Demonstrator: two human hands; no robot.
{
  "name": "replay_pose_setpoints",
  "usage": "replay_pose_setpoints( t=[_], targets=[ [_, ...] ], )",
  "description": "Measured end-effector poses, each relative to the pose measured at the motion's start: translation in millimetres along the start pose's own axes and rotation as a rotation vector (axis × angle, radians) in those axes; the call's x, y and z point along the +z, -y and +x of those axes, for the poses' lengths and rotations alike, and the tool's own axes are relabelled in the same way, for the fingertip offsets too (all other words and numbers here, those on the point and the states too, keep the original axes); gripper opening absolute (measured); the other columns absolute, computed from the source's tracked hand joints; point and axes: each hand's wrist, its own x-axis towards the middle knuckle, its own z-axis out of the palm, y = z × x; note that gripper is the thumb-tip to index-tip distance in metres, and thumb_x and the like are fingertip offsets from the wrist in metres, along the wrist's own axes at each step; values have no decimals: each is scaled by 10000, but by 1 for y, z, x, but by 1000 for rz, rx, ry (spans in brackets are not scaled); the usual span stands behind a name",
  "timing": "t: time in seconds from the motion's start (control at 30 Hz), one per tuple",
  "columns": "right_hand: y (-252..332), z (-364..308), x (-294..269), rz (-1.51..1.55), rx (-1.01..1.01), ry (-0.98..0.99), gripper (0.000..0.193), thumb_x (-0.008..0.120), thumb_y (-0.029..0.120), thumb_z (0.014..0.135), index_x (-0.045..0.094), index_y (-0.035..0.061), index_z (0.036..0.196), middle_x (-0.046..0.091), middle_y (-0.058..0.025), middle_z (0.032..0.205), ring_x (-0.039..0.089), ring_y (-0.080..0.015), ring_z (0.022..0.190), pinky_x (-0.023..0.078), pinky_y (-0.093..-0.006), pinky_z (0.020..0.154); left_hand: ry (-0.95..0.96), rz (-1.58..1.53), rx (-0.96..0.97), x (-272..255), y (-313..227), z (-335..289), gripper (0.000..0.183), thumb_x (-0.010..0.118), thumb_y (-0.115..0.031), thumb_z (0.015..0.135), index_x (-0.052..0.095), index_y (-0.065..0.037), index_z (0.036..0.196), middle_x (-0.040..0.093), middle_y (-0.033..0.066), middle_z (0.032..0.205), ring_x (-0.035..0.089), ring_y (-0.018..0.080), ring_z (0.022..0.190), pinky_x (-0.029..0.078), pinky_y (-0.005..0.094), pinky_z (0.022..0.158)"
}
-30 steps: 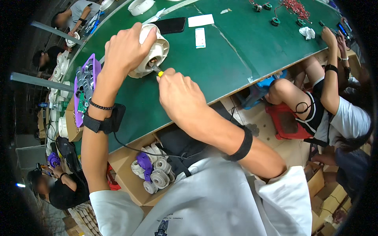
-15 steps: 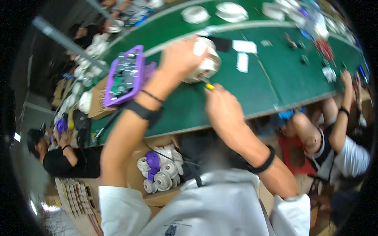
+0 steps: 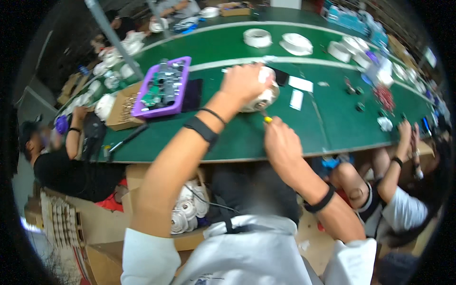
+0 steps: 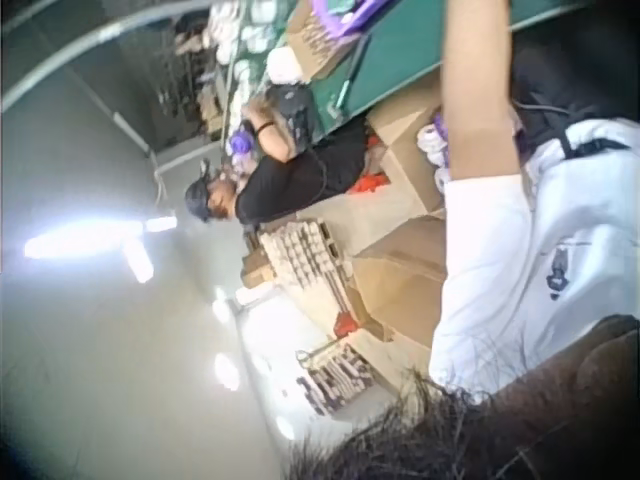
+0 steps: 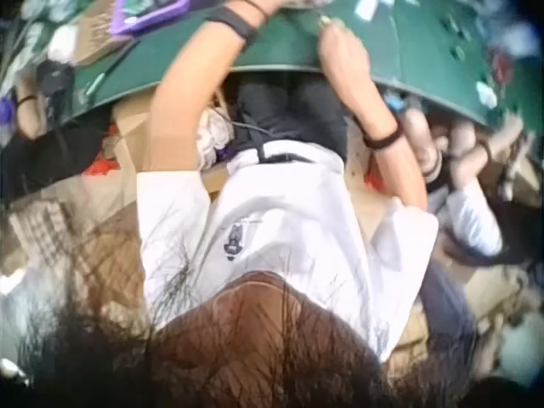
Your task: The person uses pliers to manipulate wires inside purple and white plastic housing units on a green workbench. They repeatedly pick up units, adjust internal components, and place them back on the table or into a box. Other workers are visible in the background performing similar tasks.
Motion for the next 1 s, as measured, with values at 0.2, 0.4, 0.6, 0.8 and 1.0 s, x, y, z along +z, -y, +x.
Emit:
replay_pose_setpoints(
  t=[0.2,0.4,0.6,0.8,1.0],
  targets=[
    [44,-94,5,1716,679,644,366,440,351,1048,519,39,873,510,-20,648,526,-139,506,460,-286,454,102,80,-166,-16,35,16,523,473,-532,925,607,-46,1064,697,222,940,677,424,844,526,550,724],
    [-63,-107,-49,1301,615,77,378,438,383,1047,512,37,918,526,-25,699,530,-117,547,455,-266,466,-19,49,-2,-9,60,2,492,490,-487,935,587,-31,1092,688,213,1000,668,401,903,528,512,768],
    [-161,-59,-101,444,465,-253,403,468,323,1029,553,-29,853,553,-136,584,574,-262,525,439,-386,514,63,76,-39,-16,50,8,486,497,-460,942,588,-5,1088,678,259,917,659,451,850,513,552,745],
    [-237,12,-99,-221,502,-239,388,523,323,978,587,-59,948,632,-295,861,615,-484,769,499,-559,733,146,107,-78,-22,34,22,460,483,-441,957,579,9,966,673,258,944,640,451,858,488,546,757],
    [-255,27,-80,-481,622,-172,392,593,323,923,581,-46,1055,538,-235,1132,551,-430,1055,473,-563,828,115,121,-60,-22,35,20,572,531,-534,926,594,26,1025,687,242,862,676,435,779,533,526,681]
  ],
)
